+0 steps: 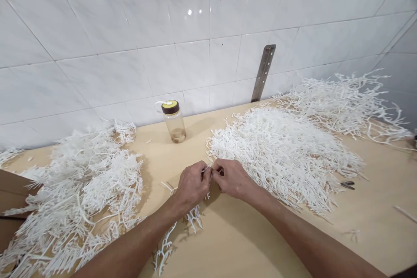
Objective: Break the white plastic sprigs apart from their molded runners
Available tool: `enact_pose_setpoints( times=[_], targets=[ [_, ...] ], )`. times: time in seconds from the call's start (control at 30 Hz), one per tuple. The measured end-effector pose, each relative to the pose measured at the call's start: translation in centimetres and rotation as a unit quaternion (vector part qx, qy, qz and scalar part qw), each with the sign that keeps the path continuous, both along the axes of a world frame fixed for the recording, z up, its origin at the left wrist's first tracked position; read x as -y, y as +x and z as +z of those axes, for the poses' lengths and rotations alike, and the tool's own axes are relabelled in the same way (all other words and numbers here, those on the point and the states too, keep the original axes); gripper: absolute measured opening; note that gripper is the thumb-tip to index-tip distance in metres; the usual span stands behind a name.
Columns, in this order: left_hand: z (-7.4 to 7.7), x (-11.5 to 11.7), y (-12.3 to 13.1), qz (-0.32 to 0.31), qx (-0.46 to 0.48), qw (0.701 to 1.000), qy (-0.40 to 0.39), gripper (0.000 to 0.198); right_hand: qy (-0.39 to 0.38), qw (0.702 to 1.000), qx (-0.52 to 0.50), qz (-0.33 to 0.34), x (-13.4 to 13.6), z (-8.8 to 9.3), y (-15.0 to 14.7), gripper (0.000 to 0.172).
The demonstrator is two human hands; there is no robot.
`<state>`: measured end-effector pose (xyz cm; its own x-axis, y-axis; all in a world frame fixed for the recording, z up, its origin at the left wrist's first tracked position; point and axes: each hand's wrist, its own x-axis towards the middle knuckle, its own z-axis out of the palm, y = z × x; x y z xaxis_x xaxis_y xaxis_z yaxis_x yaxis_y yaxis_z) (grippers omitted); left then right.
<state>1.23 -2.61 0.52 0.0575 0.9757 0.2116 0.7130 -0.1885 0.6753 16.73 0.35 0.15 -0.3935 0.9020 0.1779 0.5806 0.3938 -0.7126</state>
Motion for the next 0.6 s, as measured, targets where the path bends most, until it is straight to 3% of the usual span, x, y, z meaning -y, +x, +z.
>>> enact_pose_setpoints(
  times=[0.07,0.13,0.3,0.4,0.6],
  targets=[
    [0.1,0.0,0.0,-0.009,0.013,1.0,-0.001,0.029,-0.076,0.996,-0.039,0.013,0.0,0.6,0.3,0.015],
    [0.2,0.0,0.0,-0.016,0.035,0.999,-0.014,0.028,-0.088,0.995,-0.049,0.015,0.0,0.9,0.4,0.015],
    [0.1,-0.2,0.0,-0.008,0.055,0.998,-0.035,0.028,0.099,0.994,0.042,0.001,0.4,-0.1,-0.1,0.017],
    [0.1,0.0,0.0,-0.006,0.044,0.999,-0.022,0.025,0.141,0.987,0.083,-0.006,0.5,-0.6,-0.7,0.018],
    [0.4,0.8,0.4,-0.067,0.11,0.991,0.028,0.026,0.043,0.991,0.053,-0.118,-0.9,0.8,0.8,0.016]
  ],
)
